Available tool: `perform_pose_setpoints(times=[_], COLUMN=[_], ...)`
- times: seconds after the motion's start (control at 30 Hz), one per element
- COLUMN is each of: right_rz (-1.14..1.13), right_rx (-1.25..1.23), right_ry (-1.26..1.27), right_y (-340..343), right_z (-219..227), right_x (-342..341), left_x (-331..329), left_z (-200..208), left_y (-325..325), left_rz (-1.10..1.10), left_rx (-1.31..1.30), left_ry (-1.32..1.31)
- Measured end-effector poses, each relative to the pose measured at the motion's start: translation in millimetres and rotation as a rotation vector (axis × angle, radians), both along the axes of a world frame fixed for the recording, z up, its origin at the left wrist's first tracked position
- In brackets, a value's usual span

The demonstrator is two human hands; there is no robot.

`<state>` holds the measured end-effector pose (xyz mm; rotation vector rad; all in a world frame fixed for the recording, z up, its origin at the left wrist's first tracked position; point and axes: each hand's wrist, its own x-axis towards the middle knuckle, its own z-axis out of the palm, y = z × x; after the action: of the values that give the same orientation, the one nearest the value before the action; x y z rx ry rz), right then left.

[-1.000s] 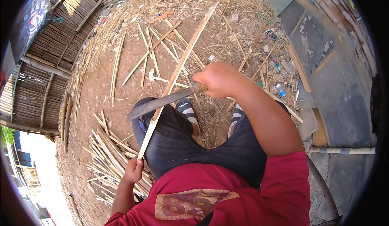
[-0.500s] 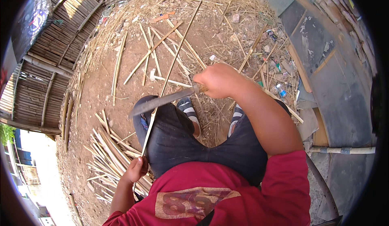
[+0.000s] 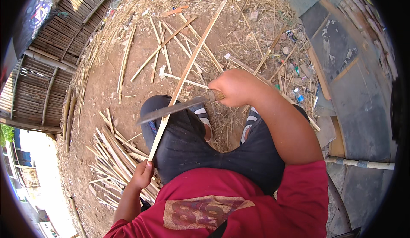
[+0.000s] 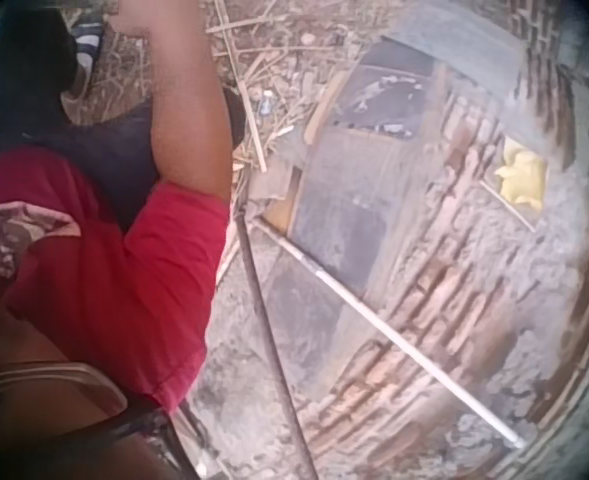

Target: The person thins a long bamboo strip by drawing a machete along its surface while holding the strip with their other hand.

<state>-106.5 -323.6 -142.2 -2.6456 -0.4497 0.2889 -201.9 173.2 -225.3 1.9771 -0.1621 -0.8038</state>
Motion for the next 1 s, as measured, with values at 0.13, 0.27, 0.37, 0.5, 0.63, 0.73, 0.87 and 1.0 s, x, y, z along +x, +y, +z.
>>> perform_pose_setpoints(times=[0.13, 0.27, 0.37, 0.5, 0.63, 0.73, 0.87, 1.0], right_rz=[-0.225, -0.403, -0.235, 0.009, -0.276, -0.331, -0.076, -0.124], right_rx=[0.129, 0.151, 0.198, -0.128, 0.02, 0.038, -0.013, 0.031], right_ry=[0.059, -0.424, -0.082, -0.119, -0.158, -0.252, -0.207, -0.09], right_y=[-47, -68, -28, 10, -32, -34, 11, -1], right_z=[-8, -42, -21, 4, -11, -16, -12, -15], right_x=[13, 16, 16, 0, 10, 13, 8, 20], left_x=[-1, 1, -2, 3, -5, -7, -11, -8], left_z=[-15, -6, -1, 3, 13, 10, -2, -19], left_y=[-5, -4, -2, -6, -25, -29, -26, -17], left_rz=[0.052, 0.017, 0.013, -0.024, -0.014, -0.011, 0.01, 0.023], left_rx=[0.066, 0.142, 0.147, 0.228, 0.351, 0.451, 0.527, 0.498], left_ry=[-0.099, -0.122, -0.118, -0.232, -0.397, -0.493, -0.563, -0.602])
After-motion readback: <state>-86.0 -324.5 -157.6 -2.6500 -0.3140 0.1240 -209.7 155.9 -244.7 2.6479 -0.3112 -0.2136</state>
